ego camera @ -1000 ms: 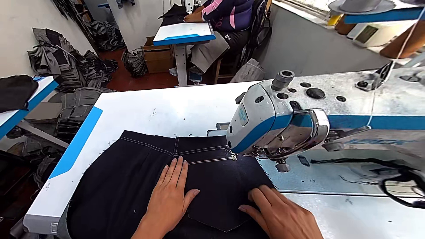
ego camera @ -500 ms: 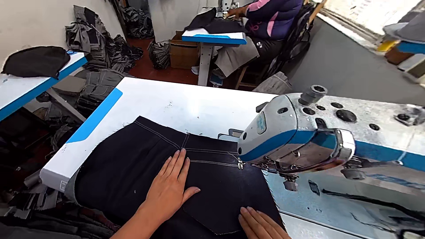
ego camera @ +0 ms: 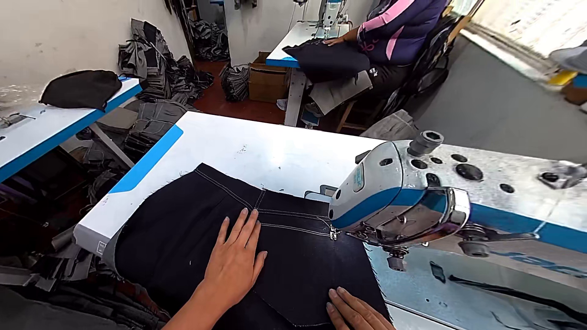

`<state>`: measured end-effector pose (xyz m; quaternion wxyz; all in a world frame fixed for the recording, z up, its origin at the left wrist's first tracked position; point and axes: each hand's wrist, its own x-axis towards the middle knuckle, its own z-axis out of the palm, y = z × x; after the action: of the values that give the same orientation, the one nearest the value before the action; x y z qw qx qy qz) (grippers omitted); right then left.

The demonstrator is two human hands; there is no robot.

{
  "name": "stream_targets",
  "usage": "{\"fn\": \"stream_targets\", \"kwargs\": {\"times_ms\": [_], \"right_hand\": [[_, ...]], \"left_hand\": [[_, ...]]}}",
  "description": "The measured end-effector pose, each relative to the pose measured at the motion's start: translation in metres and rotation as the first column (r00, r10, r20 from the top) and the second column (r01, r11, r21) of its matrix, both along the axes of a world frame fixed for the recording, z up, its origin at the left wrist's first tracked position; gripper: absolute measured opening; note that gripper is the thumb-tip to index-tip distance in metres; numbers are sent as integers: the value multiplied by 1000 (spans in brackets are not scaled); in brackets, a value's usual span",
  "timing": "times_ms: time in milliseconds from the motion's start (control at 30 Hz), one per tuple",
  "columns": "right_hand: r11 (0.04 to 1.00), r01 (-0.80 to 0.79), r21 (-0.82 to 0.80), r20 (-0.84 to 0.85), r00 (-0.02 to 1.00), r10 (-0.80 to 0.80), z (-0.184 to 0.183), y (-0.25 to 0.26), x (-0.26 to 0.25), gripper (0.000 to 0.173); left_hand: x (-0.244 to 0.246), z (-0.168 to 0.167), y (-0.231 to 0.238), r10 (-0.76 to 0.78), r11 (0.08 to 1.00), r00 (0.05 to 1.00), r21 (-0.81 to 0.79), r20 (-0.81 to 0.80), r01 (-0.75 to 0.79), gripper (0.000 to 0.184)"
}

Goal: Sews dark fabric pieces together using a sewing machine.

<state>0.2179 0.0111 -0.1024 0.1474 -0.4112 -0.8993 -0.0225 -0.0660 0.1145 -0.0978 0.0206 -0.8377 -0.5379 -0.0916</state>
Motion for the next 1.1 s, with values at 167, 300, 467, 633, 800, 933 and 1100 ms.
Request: {"fn": "stream_targets", "kwargs": {"times_ms": [167, 300, 467, 633, 800, 933, 1100], "right_hand": [[999, 3, -33, -68, 998, -5, -8, -3, -1, 28], [1000, 15, -19, -84, 996, -17, -10, -3, -3, 28], [998, 65, 18, -47, 997, -64, -3, -2, -13, 31], [991, 21, 135, 49, 998, -28, 0, 2, -15, 20], [989, -28, 142, 38, 999, 22, 1, 7, -8, 18], [989, -29, 147, 33, 999, 25, 1, 8, -7, 17], [989, -15, 147, 19, 1000, 12, 1, 7, -9, 17]], "left_hand": [[41, 8, -4, -120, 985, 959, -93, 255, 148, 51], [64, 11, -5, 30, 931, 985, -363, 170, 34, 68], [61, 10, -6, 31, 930, 994, -369, 103, 9, 80], [60, 2, -8, 14, 960, 993, -280, 120, 20, 79], [61, 9, -6, 34, 929, 992, -369, 119, 12, 84], [61, 9, -7, 42, 928, 990, -373, 135, 11, 86], [61, 15, -8, 39, 910, 993, -415, 114, 12, 88]]}}
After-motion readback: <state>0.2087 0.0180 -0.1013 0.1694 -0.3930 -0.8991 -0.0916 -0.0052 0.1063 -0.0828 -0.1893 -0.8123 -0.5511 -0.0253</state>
